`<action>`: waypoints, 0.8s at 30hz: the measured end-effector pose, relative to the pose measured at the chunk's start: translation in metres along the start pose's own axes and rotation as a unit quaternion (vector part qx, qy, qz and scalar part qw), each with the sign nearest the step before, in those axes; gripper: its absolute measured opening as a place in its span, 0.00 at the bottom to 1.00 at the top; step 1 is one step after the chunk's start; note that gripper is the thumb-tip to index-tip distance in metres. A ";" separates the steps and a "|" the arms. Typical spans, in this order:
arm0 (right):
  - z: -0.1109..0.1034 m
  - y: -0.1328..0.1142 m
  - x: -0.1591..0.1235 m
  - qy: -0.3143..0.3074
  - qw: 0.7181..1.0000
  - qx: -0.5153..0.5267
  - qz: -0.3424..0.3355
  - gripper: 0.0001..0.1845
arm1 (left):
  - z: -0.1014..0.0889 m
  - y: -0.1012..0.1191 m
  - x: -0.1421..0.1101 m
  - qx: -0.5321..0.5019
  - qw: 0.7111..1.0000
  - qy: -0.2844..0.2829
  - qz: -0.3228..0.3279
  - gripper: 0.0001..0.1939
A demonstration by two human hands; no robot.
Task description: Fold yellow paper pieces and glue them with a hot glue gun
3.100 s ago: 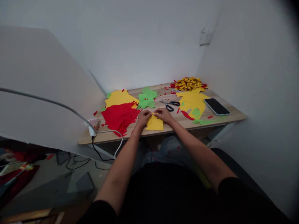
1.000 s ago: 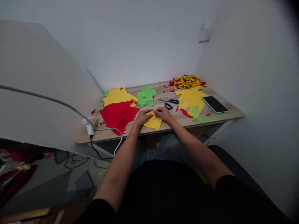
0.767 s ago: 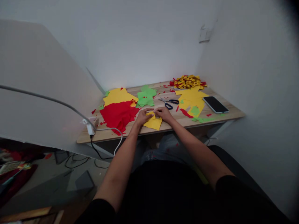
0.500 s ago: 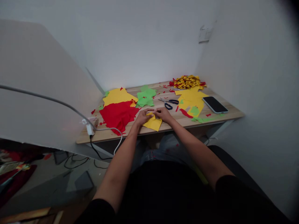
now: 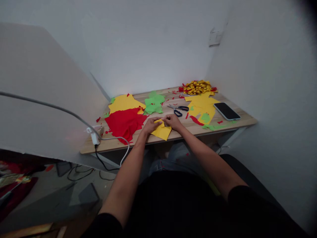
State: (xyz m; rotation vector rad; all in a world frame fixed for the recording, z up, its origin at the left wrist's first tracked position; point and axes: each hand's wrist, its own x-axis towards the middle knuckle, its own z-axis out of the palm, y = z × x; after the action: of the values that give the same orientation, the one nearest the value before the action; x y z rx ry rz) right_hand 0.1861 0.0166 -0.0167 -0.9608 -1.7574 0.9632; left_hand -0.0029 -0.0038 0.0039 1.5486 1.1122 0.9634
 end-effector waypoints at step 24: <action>0.001 -0.002 -0.001 0.000 0.998 -0.065 -0.018 0.19 | 0.002 -0.003 0.002 0.005 1.000 -0.007 -0.005 0.27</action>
State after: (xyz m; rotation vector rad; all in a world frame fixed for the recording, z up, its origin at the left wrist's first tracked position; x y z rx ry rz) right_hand 0.1849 0.0152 -0.0158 -1.0061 -1.8492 0.8346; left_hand -0.0010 -0.0023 0.0004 1.5543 1.1159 0.9389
